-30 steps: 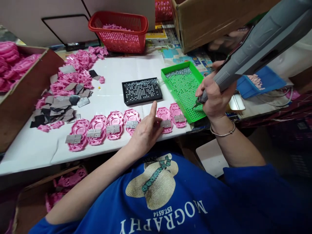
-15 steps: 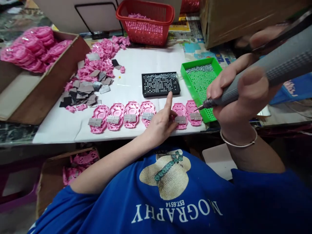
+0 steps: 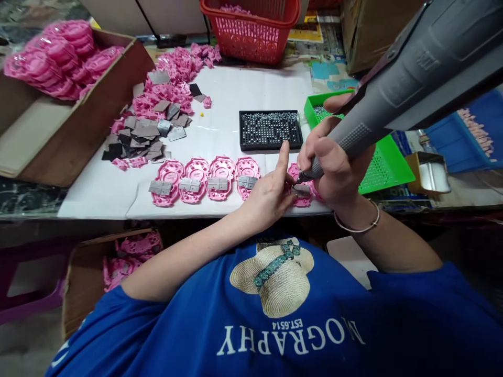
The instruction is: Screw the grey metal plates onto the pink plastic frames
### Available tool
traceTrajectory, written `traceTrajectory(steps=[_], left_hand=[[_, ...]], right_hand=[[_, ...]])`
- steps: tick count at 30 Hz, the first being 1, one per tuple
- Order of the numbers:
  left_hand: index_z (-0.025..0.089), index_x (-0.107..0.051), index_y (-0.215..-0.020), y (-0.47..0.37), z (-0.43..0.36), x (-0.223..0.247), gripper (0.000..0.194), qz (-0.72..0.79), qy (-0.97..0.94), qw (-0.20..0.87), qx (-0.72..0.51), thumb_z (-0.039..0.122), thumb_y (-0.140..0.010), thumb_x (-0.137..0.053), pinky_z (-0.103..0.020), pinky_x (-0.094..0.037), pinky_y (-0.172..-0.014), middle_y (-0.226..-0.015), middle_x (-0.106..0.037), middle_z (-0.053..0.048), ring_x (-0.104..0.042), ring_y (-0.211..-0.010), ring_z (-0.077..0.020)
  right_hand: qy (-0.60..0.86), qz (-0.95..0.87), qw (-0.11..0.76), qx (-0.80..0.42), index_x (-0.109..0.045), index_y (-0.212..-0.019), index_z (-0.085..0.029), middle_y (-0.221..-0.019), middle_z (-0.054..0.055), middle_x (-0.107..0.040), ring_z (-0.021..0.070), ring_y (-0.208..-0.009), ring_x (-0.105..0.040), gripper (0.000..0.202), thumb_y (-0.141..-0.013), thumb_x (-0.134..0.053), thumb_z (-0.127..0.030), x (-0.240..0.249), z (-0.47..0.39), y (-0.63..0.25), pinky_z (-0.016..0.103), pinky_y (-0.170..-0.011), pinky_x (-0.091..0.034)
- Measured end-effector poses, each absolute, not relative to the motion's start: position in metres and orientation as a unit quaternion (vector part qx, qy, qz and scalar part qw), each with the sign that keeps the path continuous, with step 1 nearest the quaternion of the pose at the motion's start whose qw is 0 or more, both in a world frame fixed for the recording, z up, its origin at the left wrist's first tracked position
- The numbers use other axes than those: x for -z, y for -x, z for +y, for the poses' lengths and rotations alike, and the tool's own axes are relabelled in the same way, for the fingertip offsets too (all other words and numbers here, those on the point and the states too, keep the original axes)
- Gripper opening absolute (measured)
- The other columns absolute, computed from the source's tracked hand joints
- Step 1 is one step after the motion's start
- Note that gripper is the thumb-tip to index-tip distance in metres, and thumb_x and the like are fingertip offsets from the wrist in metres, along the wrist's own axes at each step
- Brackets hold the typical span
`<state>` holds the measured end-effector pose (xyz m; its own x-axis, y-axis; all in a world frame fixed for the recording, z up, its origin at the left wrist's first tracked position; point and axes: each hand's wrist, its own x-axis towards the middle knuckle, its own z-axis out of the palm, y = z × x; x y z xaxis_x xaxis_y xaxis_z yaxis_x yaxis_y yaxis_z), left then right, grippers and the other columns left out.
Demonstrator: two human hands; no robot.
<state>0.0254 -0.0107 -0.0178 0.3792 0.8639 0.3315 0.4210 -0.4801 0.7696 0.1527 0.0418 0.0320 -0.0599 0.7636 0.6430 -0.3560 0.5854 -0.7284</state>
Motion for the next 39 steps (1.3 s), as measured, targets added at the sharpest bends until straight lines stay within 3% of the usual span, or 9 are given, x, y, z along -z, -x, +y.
traceTrajectory(steps=[9, 14, 18, 24, 29, 32, 39], left_hand=[[0.015, 0.005, -0.159, -0.026, -0.013, 0.015, 0.093, 0.418, -0.774, 0.290, -0.377, 0.014, -0.089, -0.056, -0.031, -0.055, -0.077, -0.100, -0.070, -0.008, -0.065, -0.081, -0.0166], [0.014, 0.002, -0.158, -0.026, -0.013, 0.016, 0.092, 0.417, -0.772, 0.292, -0.381, 0.014, -0.088, -0.057, -0.030, -0.055, -0.077, -0.099, -0.069, -0.008, -0.064, -0.081, -0.0162], [0.014, -0.004, -0.158, -0.026, -0.013, 0.016, 0.089, 0.419, -0.770, 0.291, -0.384, 0.015, -0.087, -0.057, -0.030, -0.054, -0.075, -0.097, -0.068, -0.007, -0.063, -0.080, -0.0163], [0.013, -0.018, -0.154, -0.027, -0.012, 0.015, 0.080, 0.431, -0.769, 0.277, -0.382, 0.014, -0.085, -0.059, -0.028, -0.052, -0.073, -0.098, -0.067, -0.008, -0.062, -0.080, -0.0162], [0.014, -0.010, -0.157, -0.027, -0.011, 0.018, 0.086, 0.428, -0.778, 0.271, -0.371, 0.013, -0.085, -0.058, -0.029, -0.052, -0.074, -0.097, -0.068, -0.008, -0.063, -0.081, -0.0165], [0.012, -0.001, -0.158, -0.025, -0.011, 0.019, 0.092, 0.418, -0.793, 0.255, -0.363, 0.011, -0.085, -0.057, -0.030, -0.053, -0.075, -0.096, -0.068, -0.008, -0.063, -0.080, -0.0165], [0.016, 0.002, -0.159, -0.020, -0.010, 0.007, 0.090, 0.417, -0.788, 0.245, -0.380, 0.019, -0.091, -0.057, -0.032, -0.055, -0.080, -0.099, -0.070, -0.009, -0.066, -0.085, -0.0174]], right_hand=[[0.185, -0.601, 0.654, -0.421, -0.059, -0.112, -0.031, -0.065, -0.008, -0.054, 0.0092, -0.043, -0.045, 0.037, -0.079, -0.075, -0.034, -0.031, 0.039, -0.154, 0.026, -0.041, -0.039], [0.174, -0.603, 0.647, -0.433, -0.057, -0.114, -0.028, -0.066, -0.008, -0.054, 0.0088, -0.043, -0.046, 0.037, -0.081, -0.073, -0.029, -0.032, 0.038, -0.154, 0.025, -0.042, -0.041], [0.203, -0.619, 0.630, -0.422, -0.053, -0.116, -0.032, -0.063, -0.009, -0.051, 0.0097, -0.041, -0.043, 0.040, -0.081, -0.072, -0.035, -0.032, 0.038, -0.155, 0.025, -0.040, -0.040], [0.224, -0.637, 0.620, -0.399, -0.057, -0.100, -0.034, -0.061, -0.009, -0.052, 0.0101, -0.044, -0.048, 0.027, -0.080, -0.072, -0.045, -0.023, 0.038, -0.153, 0.028, -0.050, -0.048], [0.200, -0.614, 0.617, -0.450, -0.058, -0.101, -0.032, -0.060, -0.010, -0.054, 0.0089, -0.041, -0.046, 0.027, -0.079, -0.073, -0.037, -0.026, 0.039, -0.154, 0.025, -0.043, -0.043], [0.172, -0.589, 0.646, -0.455, -0.059, -0.106, -0.028, -0.062, -0.009, -0.056, 0.0084, -0.041, -0.047, 0.030, -0.079, -0.073, -0.030, -0.045, 0.043, -0.160, 0.024, -0.039, -0.038], [0.175, -0.545, 0.769, -0.285, -0.069, -0.093, -0.025, -0.053, -0.008, -0.049, 0.0079, -0.032, -0.037, 0.030, -0.070, -0.081, -0.038, -0.085, 0.051, -0.200, 0.025, -0.027, -0.026]])
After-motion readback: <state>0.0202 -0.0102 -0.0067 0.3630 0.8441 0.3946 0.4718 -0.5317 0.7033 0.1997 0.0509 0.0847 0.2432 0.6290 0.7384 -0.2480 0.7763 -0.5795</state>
